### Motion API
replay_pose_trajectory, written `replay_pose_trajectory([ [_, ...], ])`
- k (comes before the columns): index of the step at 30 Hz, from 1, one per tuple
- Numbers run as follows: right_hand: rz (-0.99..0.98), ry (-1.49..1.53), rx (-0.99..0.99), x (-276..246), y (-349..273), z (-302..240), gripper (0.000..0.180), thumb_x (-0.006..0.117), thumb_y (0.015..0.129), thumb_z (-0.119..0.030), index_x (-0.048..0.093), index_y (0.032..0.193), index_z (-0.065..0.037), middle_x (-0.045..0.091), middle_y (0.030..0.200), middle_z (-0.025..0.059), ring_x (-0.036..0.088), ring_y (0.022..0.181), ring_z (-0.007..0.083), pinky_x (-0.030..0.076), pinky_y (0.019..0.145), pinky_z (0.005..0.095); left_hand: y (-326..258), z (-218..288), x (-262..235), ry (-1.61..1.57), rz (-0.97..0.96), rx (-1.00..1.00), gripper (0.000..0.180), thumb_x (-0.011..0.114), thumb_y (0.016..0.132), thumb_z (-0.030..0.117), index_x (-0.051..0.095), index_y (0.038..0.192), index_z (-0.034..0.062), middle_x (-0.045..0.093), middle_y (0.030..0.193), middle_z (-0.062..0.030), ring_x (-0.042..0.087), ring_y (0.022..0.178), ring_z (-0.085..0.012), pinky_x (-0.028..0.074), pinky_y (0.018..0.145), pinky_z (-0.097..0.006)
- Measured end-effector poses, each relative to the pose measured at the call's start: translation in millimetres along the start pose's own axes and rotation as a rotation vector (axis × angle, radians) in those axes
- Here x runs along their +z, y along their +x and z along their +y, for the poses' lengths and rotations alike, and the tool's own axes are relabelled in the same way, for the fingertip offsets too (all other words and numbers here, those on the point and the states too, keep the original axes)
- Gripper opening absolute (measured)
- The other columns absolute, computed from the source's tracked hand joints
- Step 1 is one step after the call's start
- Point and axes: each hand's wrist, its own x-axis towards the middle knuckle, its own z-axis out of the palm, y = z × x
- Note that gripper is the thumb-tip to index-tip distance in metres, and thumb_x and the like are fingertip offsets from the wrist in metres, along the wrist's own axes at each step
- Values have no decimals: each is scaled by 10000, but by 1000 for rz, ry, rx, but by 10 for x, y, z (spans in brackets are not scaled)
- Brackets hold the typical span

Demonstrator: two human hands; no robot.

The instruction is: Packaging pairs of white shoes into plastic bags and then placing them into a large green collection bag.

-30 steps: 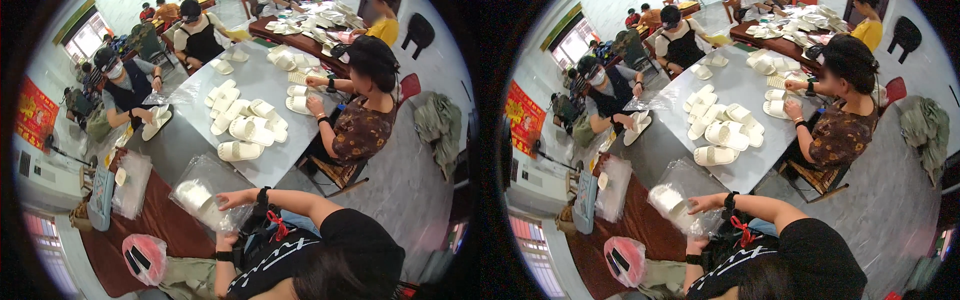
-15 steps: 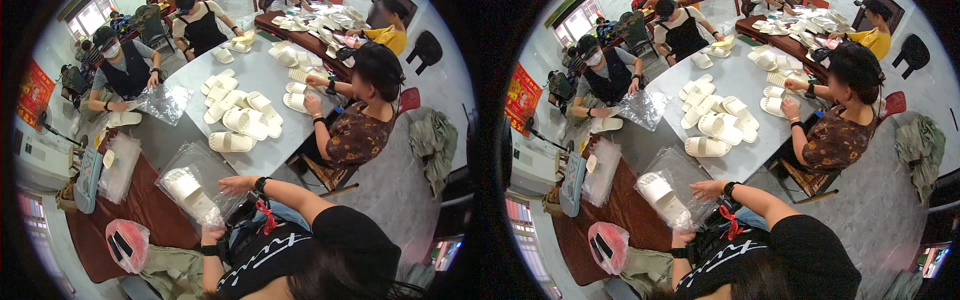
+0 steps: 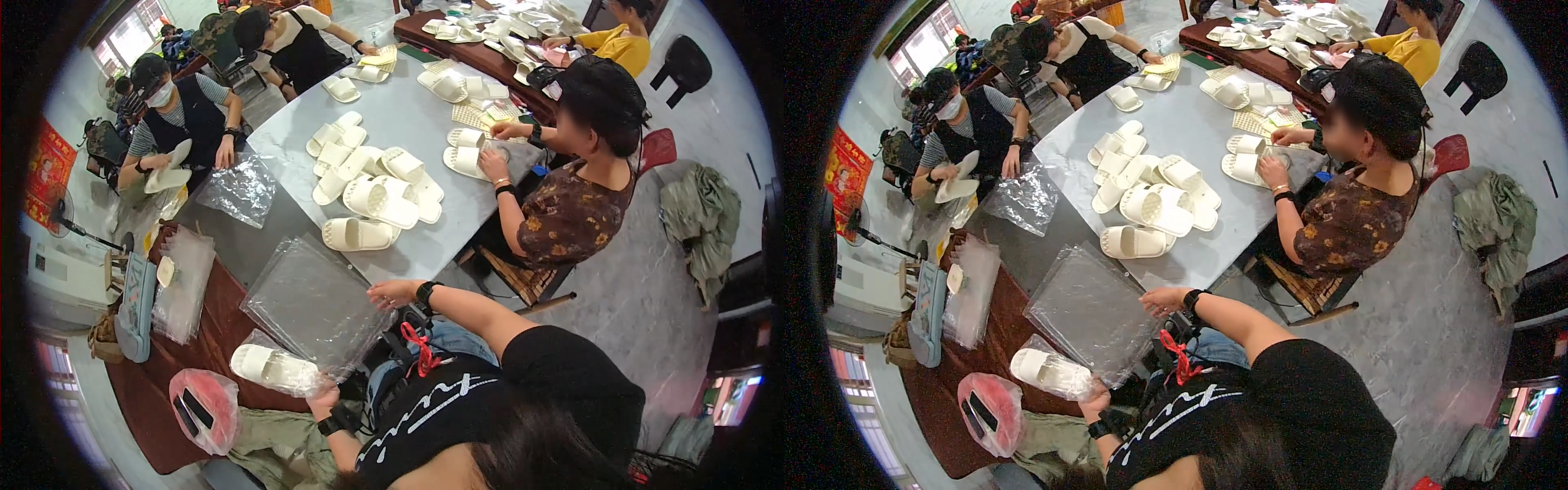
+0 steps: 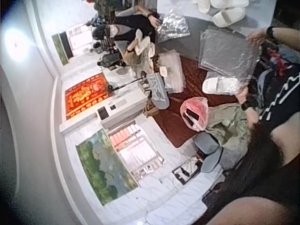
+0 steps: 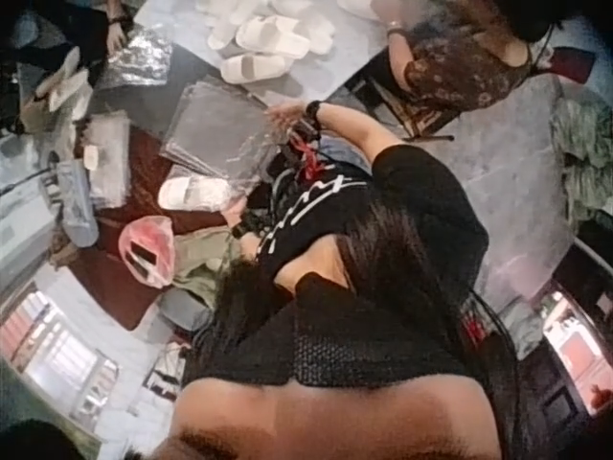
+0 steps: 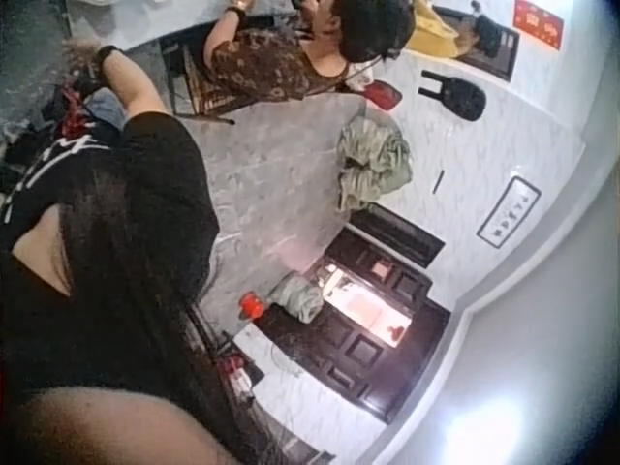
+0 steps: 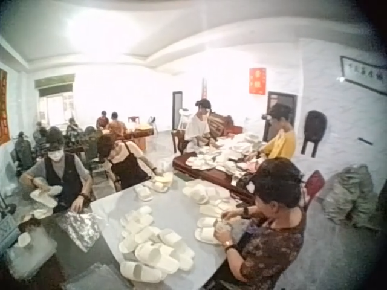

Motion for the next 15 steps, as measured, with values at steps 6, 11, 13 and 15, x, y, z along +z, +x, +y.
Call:
replay_pose_trajectory([
  [6, -21, -32, -15, 192, 19, 47, 410, 508, 843, -376, 399, 1152, -129, 486, 1096, 59, 505, 972, 212, 417, 765, 346, -146, 88, -78, 6, 22, 65, 238, 461, 798, 253, 508, 919, 53, 544, 801, -65, 504, 606, -136, 366, 405, -226],
  [11, -77, -82, 62, 487, 209, 135, 447, 490, 843, -341, 382, 1210, -109, 479, 1162, 58, 503, 1011, 248, 421, 792, 385, -317, 347, -490, -175, 91, 272, 289, 410, 852, 244, 524, 1015, 33, 571, 939, -94, 537, 781, -203, 451, 583, -305],
  [13, -143, -339, -152, 401, 272, 212, 398, 454, 867, -306, 404, 1193, -84, 498, 1158, 83, 504, 1019, 255, 406, 839, 411, -423, 411, -516, -393, 371, 508, 300, 379, 880, 227, 532, 1053, 36, 574, 981, -81, 530, 838, -217, 457, 651, -331],
  [15, -47, -117, 53, 478, 283, 103, 410, 425, 888, -335, 396, 1216, -91, 482, 1190, 103, 504, 1027, 255, 420, 842, 381, -554, 358, -430, -466, 261, 660, 320, 425, 855, 265, 549, 1042, 37, 574, 1046, -94, 518, 960, -225, 413, 834, -369],
])
